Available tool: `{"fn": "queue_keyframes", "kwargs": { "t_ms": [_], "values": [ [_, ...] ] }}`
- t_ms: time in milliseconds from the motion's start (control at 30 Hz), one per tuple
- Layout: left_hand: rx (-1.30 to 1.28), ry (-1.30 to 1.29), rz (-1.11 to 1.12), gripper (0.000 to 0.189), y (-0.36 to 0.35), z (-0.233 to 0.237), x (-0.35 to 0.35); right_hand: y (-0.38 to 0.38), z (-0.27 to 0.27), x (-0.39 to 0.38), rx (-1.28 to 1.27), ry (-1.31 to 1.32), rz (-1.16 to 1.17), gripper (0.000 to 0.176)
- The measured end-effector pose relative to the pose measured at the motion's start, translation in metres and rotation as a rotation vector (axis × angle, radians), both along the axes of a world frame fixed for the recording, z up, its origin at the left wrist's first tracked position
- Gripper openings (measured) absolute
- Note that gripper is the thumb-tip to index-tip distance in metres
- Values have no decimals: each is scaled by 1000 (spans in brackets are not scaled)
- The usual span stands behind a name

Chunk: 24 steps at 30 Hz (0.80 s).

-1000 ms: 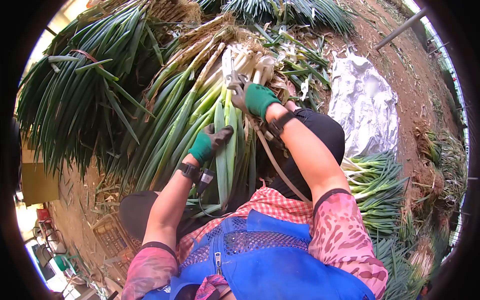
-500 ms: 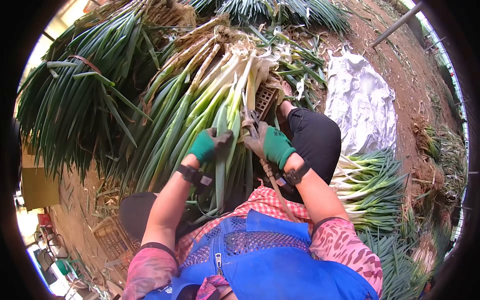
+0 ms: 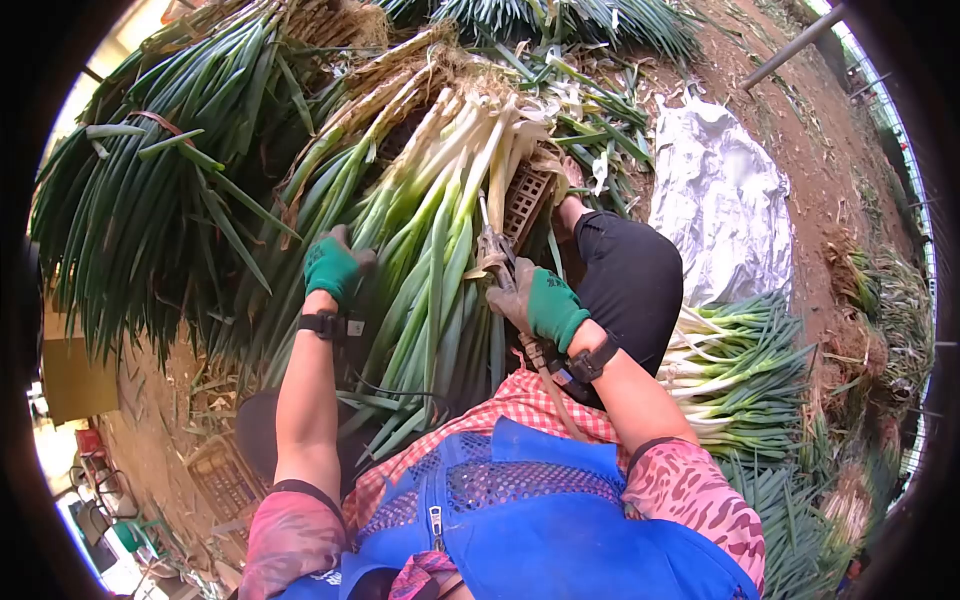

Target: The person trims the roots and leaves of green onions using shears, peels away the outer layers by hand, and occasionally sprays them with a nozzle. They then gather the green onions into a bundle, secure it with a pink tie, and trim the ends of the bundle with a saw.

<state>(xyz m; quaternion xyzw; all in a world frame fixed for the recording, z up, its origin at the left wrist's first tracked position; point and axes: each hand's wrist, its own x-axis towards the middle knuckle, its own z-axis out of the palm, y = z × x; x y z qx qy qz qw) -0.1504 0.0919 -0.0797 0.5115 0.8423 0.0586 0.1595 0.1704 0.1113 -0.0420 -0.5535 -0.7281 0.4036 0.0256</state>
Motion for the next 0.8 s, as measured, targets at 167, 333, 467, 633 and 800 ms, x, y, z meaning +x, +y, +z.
{"fn": "queue_keyframes", "kwargs": {
  "t_ms": [167,333,467,633,800],
  "values": [
    [76,-432,17,70,0,18,29,-8,13,-7,-103,70,-67,47],
    [-51,-216,-58,72,-5,-2,56,-51,45,-20,6,191,158,42],
    [117,-308,32,61,1,-13,55,-39,13,-19,27,81,38,45],
    [128,-463,53,68,-1,-35,48,-36,34,-30,-24,-3,81,47],
    [97,-820,100,55,1,-44,53,11,15,-50,62,60,38,51]
  ]
}}
